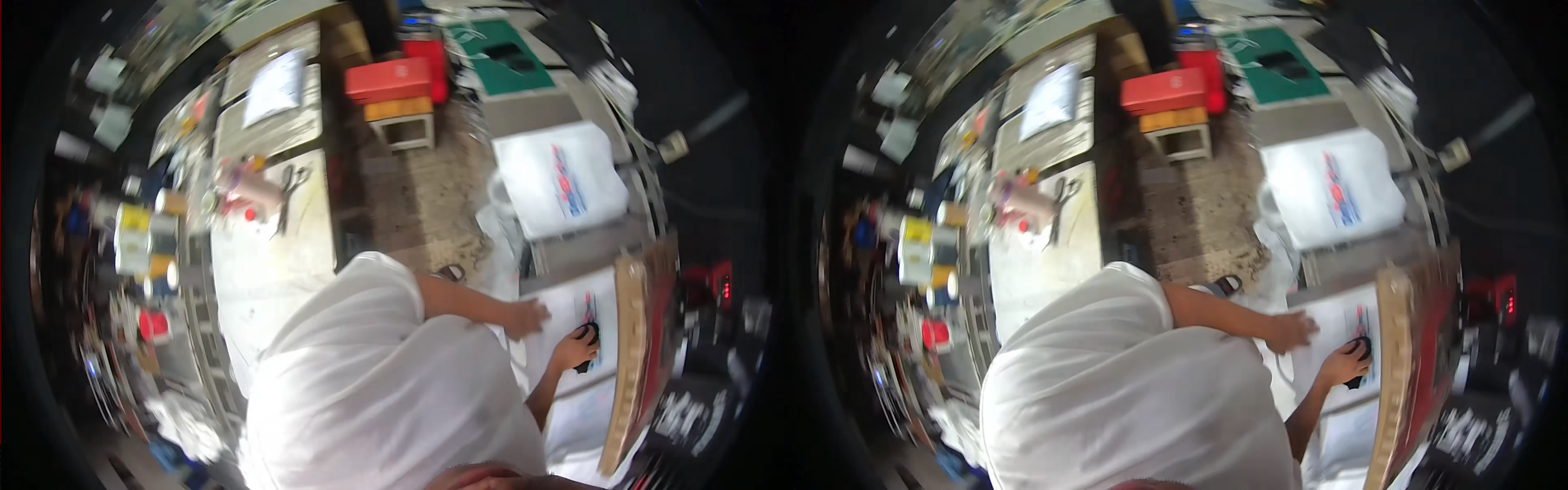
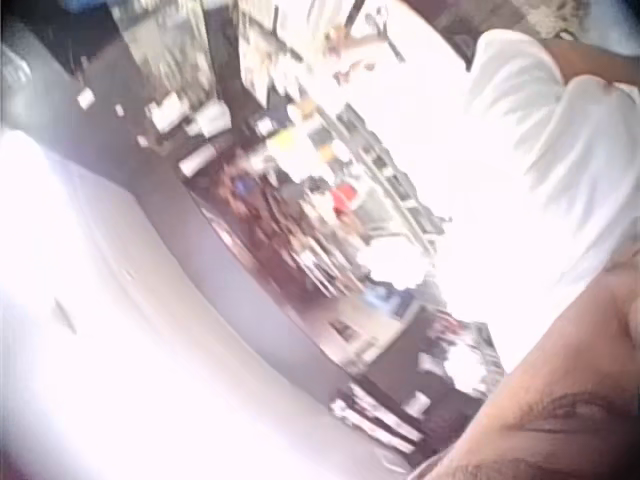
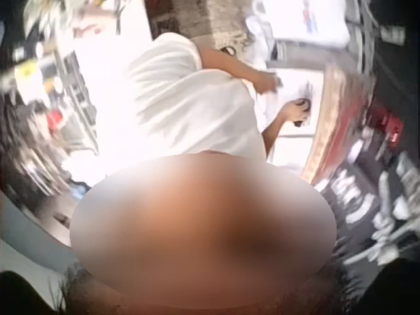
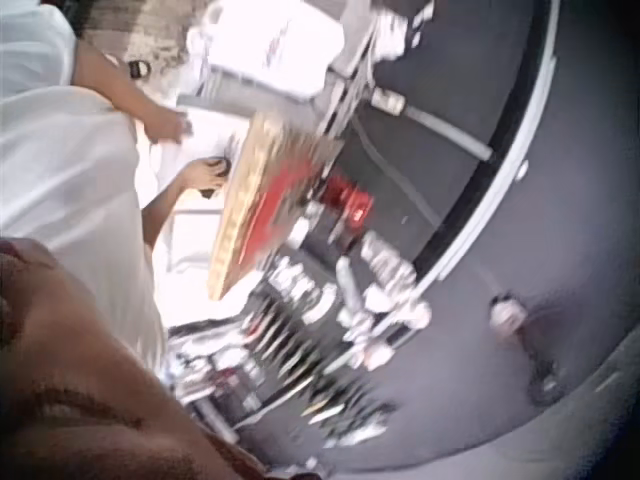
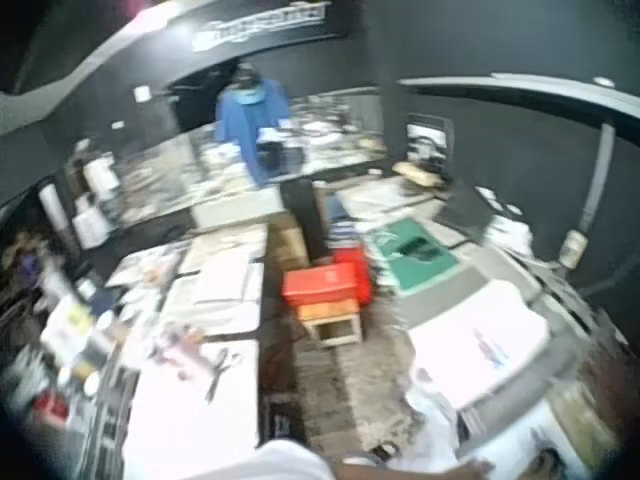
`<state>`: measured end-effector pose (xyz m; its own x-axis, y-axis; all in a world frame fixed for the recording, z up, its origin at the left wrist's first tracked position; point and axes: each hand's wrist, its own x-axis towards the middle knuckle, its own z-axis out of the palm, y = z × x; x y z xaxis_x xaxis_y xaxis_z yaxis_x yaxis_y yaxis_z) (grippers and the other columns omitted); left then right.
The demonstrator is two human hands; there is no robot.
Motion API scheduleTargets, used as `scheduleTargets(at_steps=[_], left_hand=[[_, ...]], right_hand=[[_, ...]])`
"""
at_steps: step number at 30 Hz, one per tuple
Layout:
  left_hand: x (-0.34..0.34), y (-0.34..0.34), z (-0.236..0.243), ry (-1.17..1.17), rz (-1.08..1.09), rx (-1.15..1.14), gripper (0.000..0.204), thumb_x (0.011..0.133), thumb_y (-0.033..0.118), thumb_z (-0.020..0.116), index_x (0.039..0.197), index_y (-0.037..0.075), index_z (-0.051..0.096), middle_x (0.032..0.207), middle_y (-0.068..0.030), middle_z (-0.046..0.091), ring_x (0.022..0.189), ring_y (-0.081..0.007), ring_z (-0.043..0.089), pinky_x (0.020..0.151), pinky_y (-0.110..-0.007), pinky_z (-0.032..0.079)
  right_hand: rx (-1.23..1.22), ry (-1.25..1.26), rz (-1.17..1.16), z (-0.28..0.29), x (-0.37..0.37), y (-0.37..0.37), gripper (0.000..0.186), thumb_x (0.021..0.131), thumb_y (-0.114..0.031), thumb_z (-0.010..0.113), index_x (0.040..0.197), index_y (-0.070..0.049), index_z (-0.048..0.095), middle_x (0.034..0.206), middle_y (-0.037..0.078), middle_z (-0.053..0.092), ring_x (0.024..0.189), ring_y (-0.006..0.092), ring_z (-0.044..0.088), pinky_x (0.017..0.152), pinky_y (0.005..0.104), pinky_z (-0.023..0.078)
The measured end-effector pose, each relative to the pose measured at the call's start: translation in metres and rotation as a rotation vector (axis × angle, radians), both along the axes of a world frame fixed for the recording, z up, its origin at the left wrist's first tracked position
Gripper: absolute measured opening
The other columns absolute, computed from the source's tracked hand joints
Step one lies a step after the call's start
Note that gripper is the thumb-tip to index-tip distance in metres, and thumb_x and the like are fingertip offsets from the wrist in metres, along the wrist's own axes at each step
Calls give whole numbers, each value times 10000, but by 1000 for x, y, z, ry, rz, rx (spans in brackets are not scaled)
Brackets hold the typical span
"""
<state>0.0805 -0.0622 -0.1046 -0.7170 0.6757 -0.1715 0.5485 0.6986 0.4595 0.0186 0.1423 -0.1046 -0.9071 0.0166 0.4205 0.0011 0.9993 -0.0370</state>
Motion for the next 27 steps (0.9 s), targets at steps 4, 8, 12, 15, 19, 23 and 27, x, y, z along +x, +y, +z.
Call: scheduleTargets(at_steps=[4, 8, 12, 15, 19, 23, 27], left_hand=[[-10, -15, 18, -85, 33, -63, 723, 723, 421, 733, 1378, 192, 534, 1550, -181, 276, 1429, -374, 238, 1147, -571, 235], [-16, 3, -24, -13, 99, -11, 709, 714, 452, 722, 1354, 194, 558, 1553, -176, 273, 1429, -370, 241, 1146, -578, 235], [-18, 2, -4, -26, 44, -11, 673, 710, 448, 722, 1308, 170, 587, 1547, -178, 277, 1422, -380, 250, 1153, -577, 229], [-18, -4, 7, -46, 40, -16, 669, 702, 444, 733, 1293, 163, 595, 1538, -182, 285, 1427, -387, 235, 1155, -577, 228], [-15, -12, 12, -98, 41, -8, 683, 696, 435, 745, 1305, 170, 590, 1527, -187, 294, 1439, -394, 206, 1158, -579, 223], [-17, -12, 5, -92, 54, 37, 687, 695, 447, 752, 1304, 171, 592, 1540, -188, 276, 1443, -397, 195, 1162, -582, 210], [-18, -4, 5, -90, 56, 24, 703, 693, 459, 757, 1314, 175, 591, 1549, -186, 274, 1447, -395, 188, 1165, -582, 201]], right_hand=[[-160, -70, 460, 36, -32, -117, 461, 913, -241, 596, 1301, -8, 513, 1263, 222, 577, 1142, 392, 543, 992, 484, 394], [-123, 6, 446, -11, -70, 4, 460, 894, -248, 601, 1273, 8, 557, 1222, 208, 618, 1108, 409, 566, 1000, 493, 400], [193, -2, -79, 1, -80, 57, 381, 927, -288, 540, 1219, -49, 596, 1154, 145, 616, 1035, 337, 590, 827, 450, 484], [415, -66, -5, 11, -86, -14, 361, 937, -305, 539, 1199, -62, 592, 1153, 145, 602, 1020, 347, 580, 866, 440, 459], [-34, -82, 409, 15, -72, -75, 336, 939, -272, 562, 1221, -91, 586, 1219, 186, 565, 1069, 389, 539, 934, 463, 422], [-98, 12, 441, 2, -39, 15, 394, 856, -218, 656, 1233, -112, 618, 1226, 219, 560, 1140, 412, 507, 984, 496, 392], [195, 73, 25, 4, -23, 85, 366, 908, -300, 567, 1188, -69, 620, 1057, 174, 635, 934, 390, 590, 815, 483, 453]])
